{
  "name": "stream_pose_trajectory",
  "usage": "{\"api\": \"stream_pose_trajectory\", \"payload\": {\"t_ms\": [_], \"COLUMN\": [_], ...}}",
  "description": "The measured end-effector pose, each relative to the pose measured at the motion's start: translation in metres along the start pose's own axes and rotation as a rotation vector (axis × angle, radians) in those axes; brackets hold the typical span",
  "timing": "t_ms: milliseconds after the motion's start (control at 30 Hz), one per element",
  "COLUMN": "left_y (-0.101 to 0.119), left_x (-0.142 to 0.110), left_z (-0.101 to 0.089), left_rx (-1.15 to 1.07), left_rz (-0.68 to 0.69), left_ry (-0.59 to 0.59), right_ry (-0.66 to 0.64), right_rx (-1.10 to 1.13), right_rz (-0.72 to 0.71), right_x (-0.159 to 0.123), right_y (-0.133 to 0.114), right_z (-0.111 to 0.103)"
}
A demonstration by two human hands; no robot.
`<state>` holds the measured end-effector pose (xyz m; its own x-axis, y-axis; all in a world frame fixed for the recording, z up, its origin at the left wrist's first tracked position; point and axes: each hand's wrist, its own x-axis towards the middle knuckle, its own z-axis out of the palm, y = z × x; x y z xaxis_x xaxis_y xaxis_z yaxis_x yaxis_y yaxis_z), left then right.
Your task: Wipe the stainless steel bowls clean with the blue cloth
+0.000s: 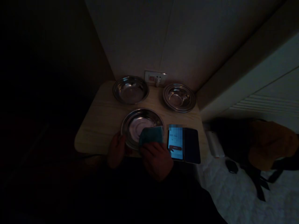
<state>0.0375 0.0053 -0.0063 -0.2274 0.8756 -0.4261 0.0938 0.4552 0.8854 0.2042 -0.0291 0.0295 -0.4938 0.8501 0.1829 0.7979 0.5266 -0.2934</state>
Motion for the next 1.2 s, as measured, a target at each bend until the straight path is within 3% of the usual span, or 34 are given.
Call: {"api": "stream_pose_trajectory", "payload": {"t_ms": [200, 467, 700, 967, 1200], "left_y": [0.002, 0.003, 0.006, -0.006, -0.004], "left_x": [0.000, 0.004, 0.003, 0.002, -0.002], "left_z": [-0.002, -0.003, -0.001, 0.000, 0.002], "left_rx": [0.090, 0.254, 0.186, 0.246, 0.215], "left_rz": [0.061, 0.174, 0.199, 0.177, 0.185], "left_ry": [0.015, 0.087, 0.054, 0.099, 0.117], "right_ry": [-0.081, -0.203, -0.284, -0.203, -0.264], "right_rx": [-0.018, 0.075, 0.064, 0.100, 0.035], "right_rz": [0.020, 0.232, 0.191, 0.252, 0.248], "right_x": [0.005, 0.047, 0.032, 0.057, 0.034], "right_y": [0.003, -0.029, -0.009, -0.027, -0.014], "right_z": [-0.004, 0.015, -0.002, 0.020, 0.005]}}
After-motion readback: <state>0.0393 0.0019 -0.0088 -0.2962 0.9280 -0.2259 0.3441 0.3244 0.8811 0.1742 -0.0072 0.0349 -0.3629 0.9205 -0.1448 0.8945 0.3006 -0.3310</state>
